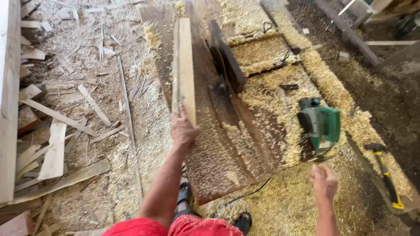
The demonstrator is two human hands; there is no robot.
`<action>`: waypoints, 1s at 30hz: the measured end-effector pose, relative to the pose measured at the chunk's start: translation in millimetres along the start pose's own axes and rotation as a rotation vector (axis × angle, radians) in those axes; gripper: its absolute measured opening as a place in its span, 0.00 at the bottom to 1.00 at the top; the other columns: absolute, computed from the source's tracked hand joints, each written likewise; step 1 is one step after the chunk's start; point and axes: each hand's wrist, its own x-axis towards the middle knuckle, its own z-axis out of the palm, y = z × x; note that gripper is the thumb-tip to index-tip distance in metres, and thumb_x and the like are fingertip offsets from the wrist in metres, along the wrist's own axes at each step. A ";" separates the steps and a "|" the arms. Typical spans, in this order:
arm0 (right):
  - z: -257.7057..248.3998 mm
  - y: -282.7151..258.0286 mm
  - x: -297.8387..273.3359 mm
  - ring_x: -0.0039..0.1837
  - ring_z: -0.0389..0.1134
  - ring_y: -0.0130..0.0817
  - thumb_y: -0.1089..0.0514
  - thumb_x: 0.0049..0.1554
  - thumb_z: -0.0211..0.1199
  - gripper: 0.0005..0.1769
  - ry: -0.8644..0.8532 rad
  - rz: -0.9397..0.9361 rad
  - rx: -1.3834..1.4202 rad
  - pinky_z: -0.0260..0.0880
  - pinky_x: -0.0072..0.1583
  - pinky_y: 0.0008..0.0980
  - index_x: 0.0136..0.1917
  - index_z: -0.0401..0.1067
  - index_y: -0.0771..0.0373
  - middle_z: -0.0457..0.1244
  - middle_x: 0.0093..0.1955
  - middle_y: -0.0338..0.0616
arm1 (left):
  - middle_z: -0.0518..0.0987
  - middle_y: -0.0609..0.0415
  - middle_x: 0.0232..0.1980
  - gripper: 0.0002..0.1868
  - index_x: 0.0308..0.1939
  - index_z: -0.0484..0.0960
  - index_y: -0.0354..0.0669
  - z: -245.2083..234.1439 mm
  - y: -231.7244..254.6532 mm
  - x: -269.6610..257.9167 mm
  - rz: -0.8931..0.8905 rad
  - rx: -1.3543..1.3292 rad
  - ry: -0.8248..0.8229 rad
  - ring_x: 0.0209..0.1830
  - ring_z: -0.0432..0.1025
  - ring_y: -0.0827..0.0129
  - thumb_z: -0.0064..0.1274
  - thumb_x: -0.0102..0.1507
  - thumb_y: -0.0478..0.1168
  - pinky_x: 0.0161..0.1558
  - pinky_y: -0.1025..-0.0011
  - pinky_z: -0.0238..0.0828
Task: Use an electric planer and a saw to shave and cut wood planks.
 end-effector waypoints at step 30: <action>-45.4 -69.6 106.2 0.41 0.69 0.30 0.54 0.64 0.66 0.17 -0.608 -0.023 0.449 0.77 0.44 0.32 0.62 0.71 0.63 0.64 0.43 0.42 | 0.77 0.45 0.62 0.45 0.73 0.61 0.35 247.2 -10.6 -268.1 -0.350 -1.462 -0.173 0.59 0.75 0.60 0.67 0.58 0.43 0.55 0.62 0.77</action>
